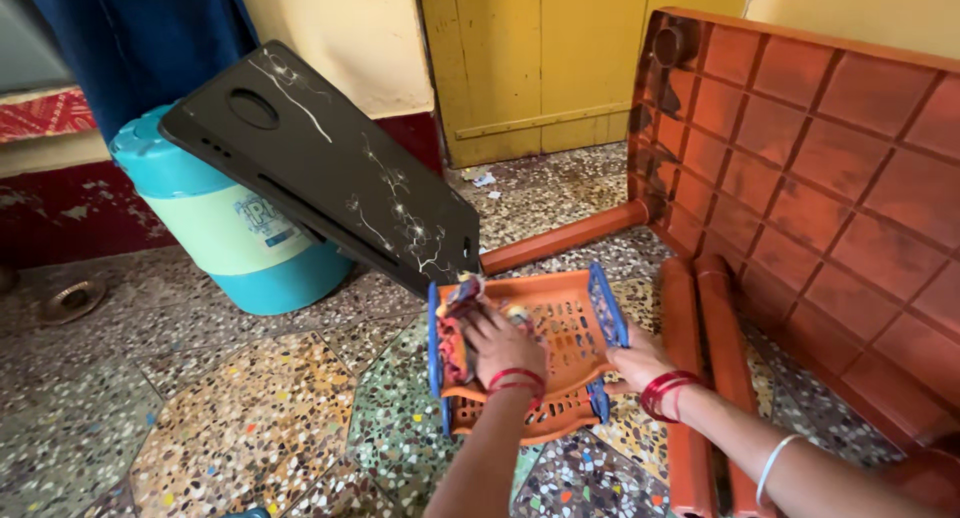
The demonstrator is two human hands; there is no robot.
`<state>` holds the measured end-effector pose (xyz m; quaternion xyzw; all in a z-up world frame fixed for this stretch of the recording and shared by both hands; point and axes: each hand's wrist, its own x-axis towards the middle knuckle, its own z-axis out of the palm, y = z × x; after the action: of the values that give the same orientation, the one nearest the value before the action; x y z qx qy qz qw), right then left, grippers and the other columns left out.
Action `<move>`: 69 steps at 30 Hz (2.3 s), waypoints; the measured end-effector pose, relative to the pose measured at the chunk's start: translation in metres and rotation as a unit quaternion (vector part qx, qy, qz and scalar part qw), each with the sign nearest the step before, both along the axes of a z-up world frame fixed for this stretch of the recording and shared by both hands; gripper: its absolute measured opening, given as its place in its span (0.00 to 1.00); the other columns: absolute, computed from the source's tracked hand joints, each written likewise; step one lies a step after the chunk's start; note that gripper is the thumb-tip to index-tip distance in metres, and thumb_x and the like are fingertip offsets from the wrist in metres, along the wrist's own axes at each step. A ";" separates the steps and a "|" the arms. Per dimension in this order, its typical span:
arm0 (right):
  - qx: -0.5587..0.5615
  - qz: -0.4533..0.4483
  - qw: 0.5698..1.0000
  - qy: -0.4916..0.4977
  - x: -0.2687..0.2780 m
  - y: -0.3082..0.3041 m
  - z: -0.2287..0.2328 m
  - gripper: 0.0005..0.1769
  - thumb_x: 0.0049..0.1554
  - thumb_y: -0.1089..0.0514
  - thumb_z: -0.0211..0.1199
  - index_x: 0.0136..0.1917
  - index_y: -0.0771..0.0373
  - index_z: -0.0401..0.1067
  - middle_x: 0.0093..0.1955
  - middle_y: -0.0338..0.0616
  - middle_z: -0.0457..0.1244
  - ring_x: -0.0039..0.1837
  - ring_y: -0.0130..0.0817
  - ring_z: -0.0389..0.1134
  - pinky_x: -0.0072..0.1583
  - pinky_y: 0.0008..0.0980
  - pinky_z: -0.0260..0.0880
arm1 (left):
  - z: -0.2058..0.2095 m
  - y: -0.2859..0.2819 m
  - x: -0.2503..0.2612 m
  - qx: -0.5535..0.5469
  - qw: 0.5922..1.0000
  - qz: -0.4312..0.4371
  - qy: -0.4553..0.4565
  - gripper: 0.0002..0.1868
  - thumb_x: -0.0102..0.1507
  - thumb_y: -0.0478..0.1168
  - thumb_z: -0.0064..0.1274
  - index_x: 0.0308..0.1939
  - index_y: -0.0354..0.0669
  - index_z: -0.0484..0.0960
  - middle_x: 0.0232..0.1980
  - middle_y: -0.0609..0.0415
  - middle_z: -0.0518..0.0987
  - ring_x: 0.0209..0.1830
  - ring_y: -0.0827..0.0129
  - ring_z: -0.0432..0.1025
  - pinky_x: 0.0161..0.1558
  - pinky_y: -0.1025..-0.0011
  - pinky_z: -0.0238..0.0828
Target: The person assembles a small plastic chair by snapping blue side pieces onto an orange seat base, then wipes the assembled chair with a cloth. The person handles the chair parts and a cloth on a tiled floor.
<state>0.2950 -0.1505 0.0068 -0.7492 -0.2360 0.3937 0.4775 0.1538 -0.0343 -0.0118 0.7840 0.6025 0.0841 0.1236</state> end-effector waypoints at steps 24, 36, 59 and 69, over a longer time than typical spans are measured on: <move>0.086 -0.055 0.994 0.033 0.018 0.021 -0.028 0.37 0.53 0.73 0.46 0.72 0.51 0.67 0.64 0.51 0.65 0.58 0.47 0.69 0.56 0.54 0.75 | 0.091 -0.060 -0.106 0.026 0.891 -0.446 0.077 0.31 0.58 0.32 0.57 0.66 0.46 0.69 0.62 0.48 0.78 0.74 0.48 0.62 0.61 0.51 0.69; 0.011 0.241 0.871 -0.428 0.002 -0.027 0.040 0.33 0.49 0.35 0.70 0.65 0.46 0.73 0.55 0.44 0.71 0.60 0.39 0.73 0.62 0.38 0.72 | 0.090 0.000 -0.143 0.259 0.870 -0.420 -0.018 0.24 0.55 0.31 0.53 0.56 0.48 0.73 0.54 0.52 0.77 0.64 0.52 0.67 0.62 0.53 0.63; 0.042 0.061 0.964 -0.256 -0.057 -0.012 0.028 0.21 0.49 0.59 0.68 0.57 0.50 0.77 0.42 0.45 0.74 0.43 0.41 0.78 0.47 0.38 0.80 | 0.064 -0.071 -0.117 0.272 0.876 -0.383 -0.110 0.22 0.61 0.36 0.55 0.59 0.56 0.74 0.57 0.50 0.71 0.60 0.49 0.66 0.43 0.56 0.72; 0.332 0.025 0.773 -0.540 -0.016 -0.033 0.028 0.20 0.45 0.54 0.76 0.47 0.61 0.72 0.64 0.56 0.66 0.64 0.49 0.68 0.57 0.42 0.73 | 0.049 -0.019 -0.163 0.151 0.952 -0.123 -0.236 0.21 0.53 0.33 0.57 0.51 0.48 0.81 0.49 0.44 0.80 0.51 0.48 0.75 0.54 0.56 0.75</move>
<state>0.2790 -0.1832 0.0350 -0.6269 -0.5901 -0.1670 0.4805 -0.0092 -0.0528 0.0374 0.8191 0.4356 0.3407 0.1521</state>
